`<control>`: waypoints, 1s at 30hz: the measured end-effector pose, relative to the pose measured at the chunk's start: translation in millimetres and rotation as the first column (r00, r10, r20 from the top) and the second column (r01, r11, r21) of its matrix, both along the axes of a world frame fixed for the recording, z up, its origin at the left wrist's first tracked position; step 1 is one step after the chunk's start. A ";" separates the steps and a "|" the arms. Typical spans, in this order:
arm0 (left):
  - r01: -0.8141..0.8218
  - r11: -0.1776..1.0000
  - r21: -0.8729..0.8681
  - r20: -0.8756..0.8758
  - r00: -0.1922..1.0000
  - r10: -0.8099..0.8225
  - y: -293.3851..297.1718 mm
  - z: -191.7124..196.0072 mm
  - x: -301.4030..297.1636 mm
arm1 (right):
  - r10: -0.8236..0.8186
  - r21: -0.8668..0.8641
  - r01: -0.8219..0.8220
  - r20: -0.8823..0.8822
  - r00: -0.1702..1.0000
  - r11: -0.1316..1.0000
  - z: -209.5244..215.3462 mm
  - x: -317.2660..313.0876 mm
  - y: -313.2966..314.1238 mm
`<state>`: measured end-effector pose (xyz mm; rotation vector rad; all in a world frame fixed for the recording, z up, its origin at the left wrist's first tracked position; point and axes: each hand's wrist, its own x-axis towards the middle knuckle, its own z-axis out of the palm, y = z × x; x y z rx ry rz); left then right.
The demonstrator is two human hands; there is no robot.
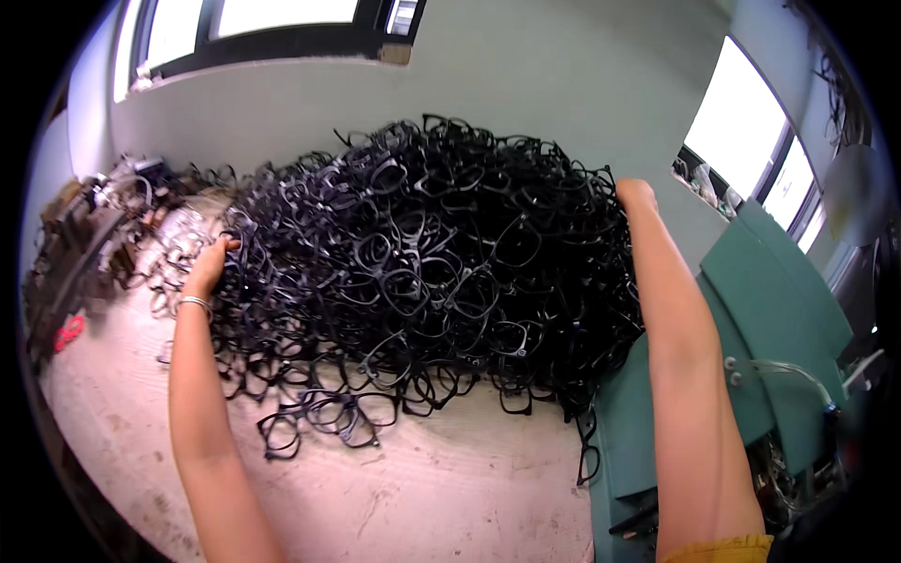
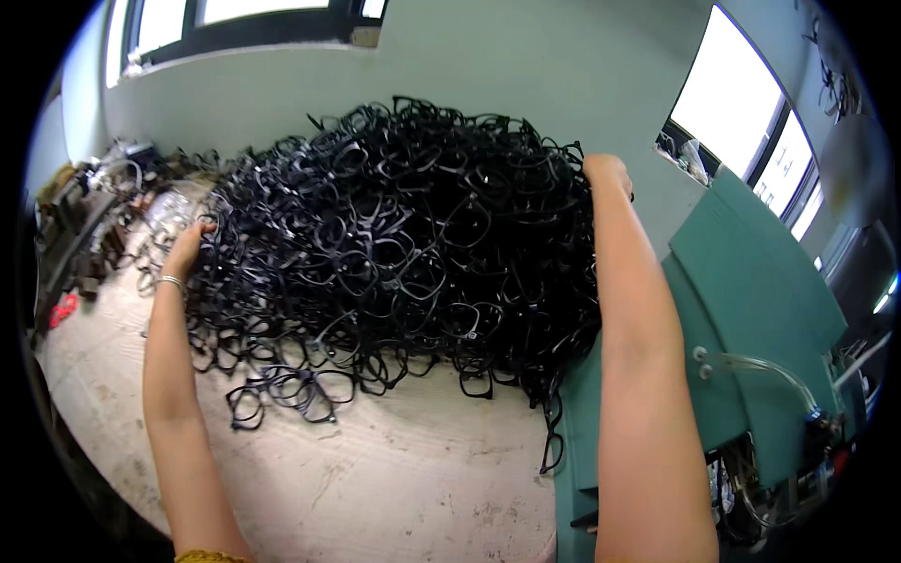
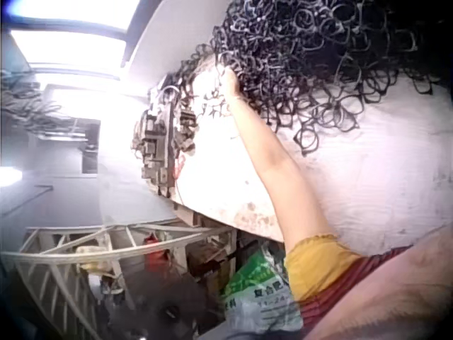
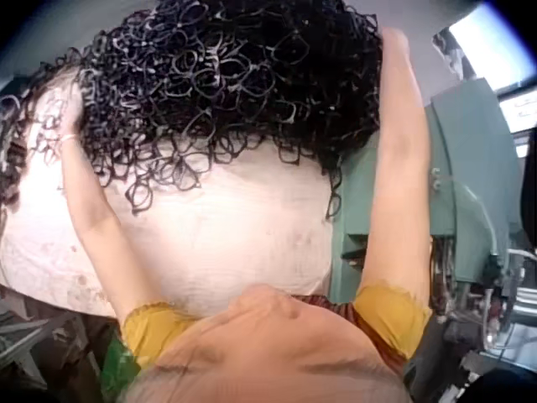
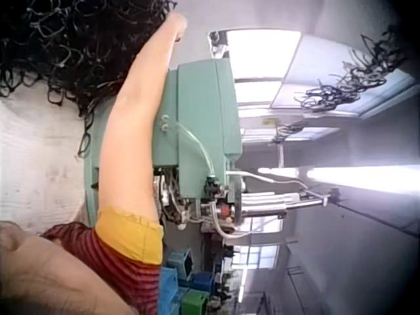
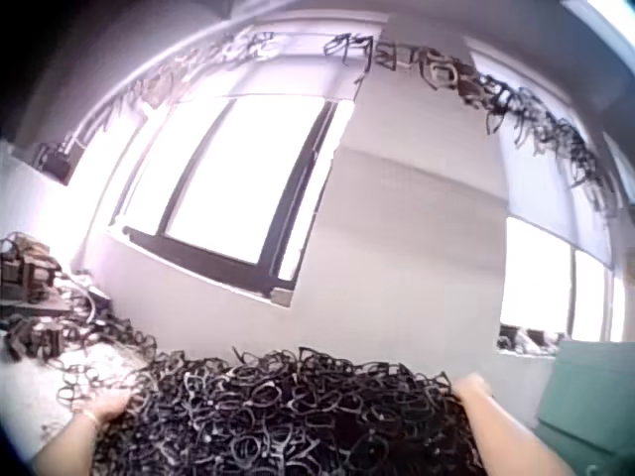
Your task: The person repeatedly picks up black eyeglass frames from a pile, places them into a green press machine, and operates the lever to attach small metal components. After each press, the person removes the frame and places it on the table, continuing the cycle with the next frame.
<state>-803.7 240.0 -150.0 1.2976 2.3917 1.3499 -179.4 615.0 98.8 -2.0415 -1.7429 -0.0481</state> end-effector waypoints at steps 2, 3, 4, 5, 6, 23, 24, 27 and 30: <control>0.063 0.990 -0.128 -0.290 0.952 -0.098 35.1 -18.7 -4.1 | 0.424 -0.266 -0.333 0.466 0.776 0.904 -0.6 46.2 63.0; 0.015 0.974 -0.228 -0.387 0.916 -0.105 44.3 -12.7 5.2 | 0.534 -0.338 -0.423 0.394 0.748 0.841 -14.4 49.4 66.4; 0.039 0.974 -0.224 -0.405 0.905 -0.129 34.5 -10.0 1.6 | 0.587 -0.372 -0.488 0.225 0.777 0.789 -23.6 29.7 54.9; 0.074 0.973 -0.217 -0.429 0.889 -0.163 28.4 -6.0 1.6 | 0.570 -0.394 -0.504 0.063 0.819 0.769 -28.4 17.1 41.8; 0.098 0.985 -0.140 -0.126 0.985 -0.116 27.5 1.7 9.6 | 0.526 -0.413 -0.506 -0.073 0.847 0.757 -31.5 11.3 31.3; 0.001 0.986 -0.168 -0.226 0.973 -0.040 -7.1 -14.5 134.9 | 0.792 -0.418 -0.693 0.126 0.597 0.588 -26.7 -35.4 -64.7; -0.050 0.982 -0.180 -0.119 0.992 0.029 -20.4 0.1 160.1 | 0.768 -0.477 -0.659 0.053 0.639 0.581 -10.1 -47.6 -109.8; -0.128 0.989 -0.073 -0.096 0.988 0.120 -43.3 13.6 236.6 | 0.838 -0.471 -0.733 0.028 0.545 0.492 -20.2 -29.3 -89.5; -0.354 0.928 -0.111 0.145 0.918 0.368 -78.5 11.0 264.7 | 0.756 -0.416 -0.648 0.176 0.631 0.638 -13.6 -69.6 -158.3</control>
